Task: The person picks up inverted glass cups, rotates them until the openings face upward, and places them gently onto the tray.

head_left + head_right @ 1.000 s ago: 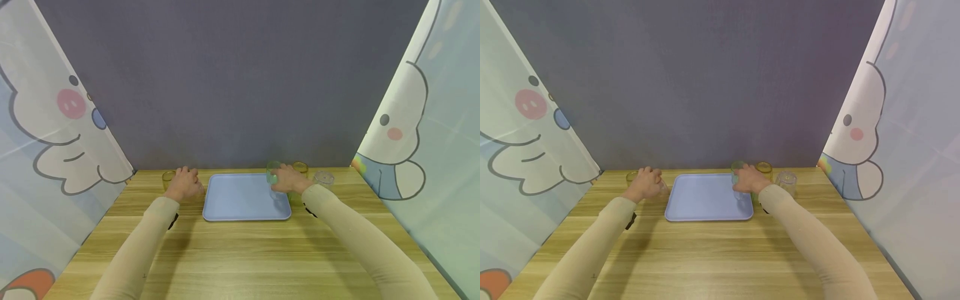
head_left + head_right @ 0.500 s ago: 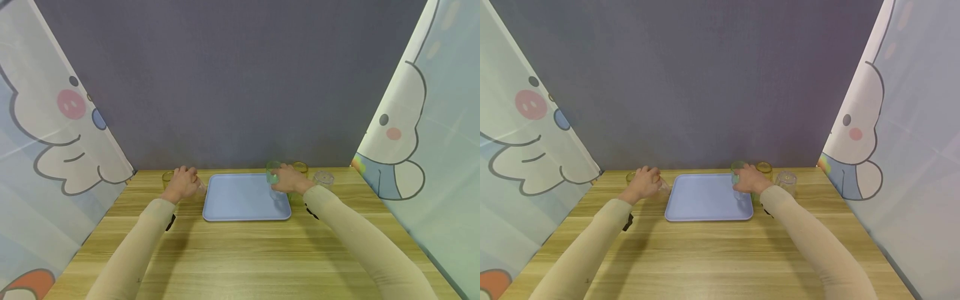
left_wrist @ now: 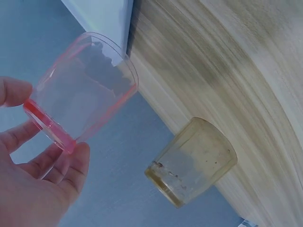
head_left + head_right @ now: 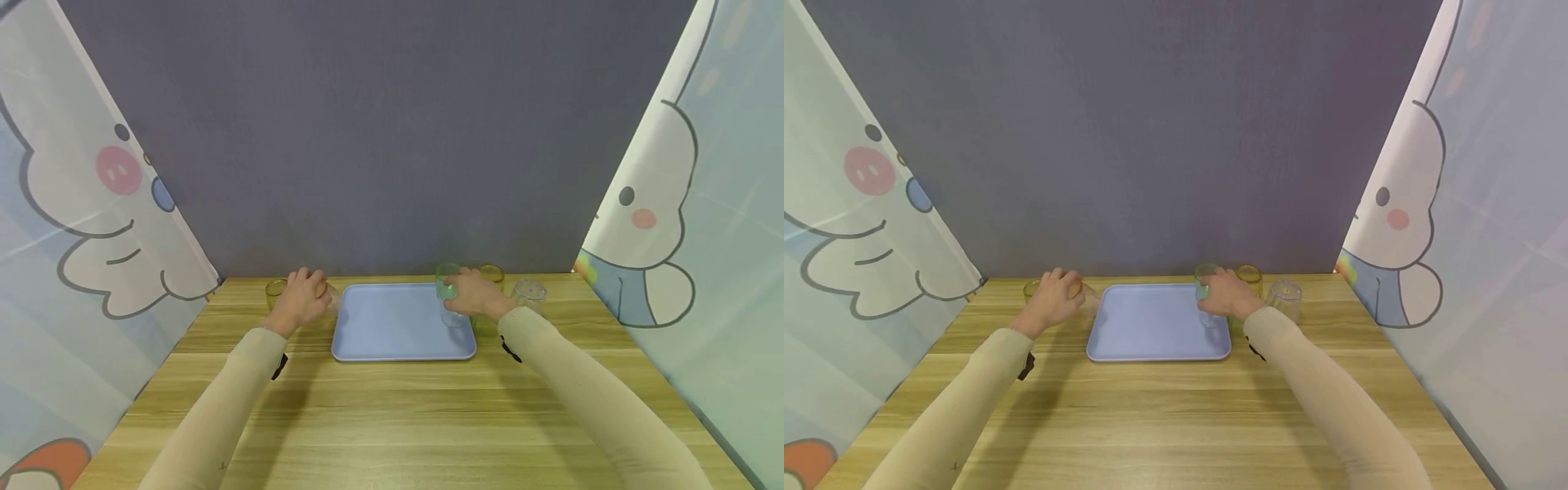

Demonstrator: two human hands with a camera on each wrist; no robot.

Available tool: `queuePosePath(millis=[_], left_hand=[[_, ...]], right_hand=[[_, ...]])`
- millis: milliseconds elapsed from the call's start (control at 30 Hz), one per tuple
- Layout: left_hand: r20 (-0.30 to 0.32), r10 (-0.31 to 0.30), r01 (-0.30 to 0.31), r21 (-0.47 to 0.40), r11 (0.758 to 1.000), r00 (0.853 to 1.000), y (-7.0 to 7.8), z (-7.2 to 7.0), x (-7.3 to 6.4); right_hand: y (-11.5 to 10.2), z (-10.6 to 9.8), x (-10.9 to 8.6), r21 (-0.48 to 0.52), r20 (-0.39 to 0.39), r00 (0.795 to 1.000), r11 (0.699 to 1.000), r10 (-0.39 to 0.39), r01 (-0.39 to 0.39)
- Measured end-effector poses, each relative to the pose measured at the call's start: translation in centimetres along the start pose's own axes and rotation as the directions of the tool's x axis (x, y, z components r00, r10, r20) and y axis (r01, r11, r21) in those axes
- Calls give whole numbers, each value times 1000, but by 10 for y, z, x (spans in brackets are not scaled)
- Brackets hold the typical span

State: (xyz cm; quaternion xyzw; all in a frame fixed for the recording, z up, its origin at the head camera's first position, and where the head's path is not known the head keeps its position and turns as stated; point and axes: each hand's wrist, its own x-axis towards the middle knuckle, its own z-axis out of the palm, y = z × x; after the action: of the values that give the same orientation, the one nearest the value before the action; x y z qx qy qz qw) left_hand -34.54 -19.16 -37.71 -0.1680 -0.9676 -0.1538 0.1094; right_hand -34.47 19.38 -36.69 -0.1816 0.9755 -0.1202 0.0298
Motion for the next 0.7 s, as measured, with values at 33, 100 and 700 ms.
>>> queuePosePath(millis=[33,100,700], left_hand=[[-4,4,-4,-4,1000,1000,1,0,0],[-9,13,-13,-12,1000,1000,2,0,0],[-93,30,-43,-139,989,995,8,6,-3]], right_hand=[[0,0,0,5,-5,1000,1000,-2,2],[0,1,0,11,-17,1000,1000,-7,7],[-11,-1,-6,79,-90,996,997,-11,18]])
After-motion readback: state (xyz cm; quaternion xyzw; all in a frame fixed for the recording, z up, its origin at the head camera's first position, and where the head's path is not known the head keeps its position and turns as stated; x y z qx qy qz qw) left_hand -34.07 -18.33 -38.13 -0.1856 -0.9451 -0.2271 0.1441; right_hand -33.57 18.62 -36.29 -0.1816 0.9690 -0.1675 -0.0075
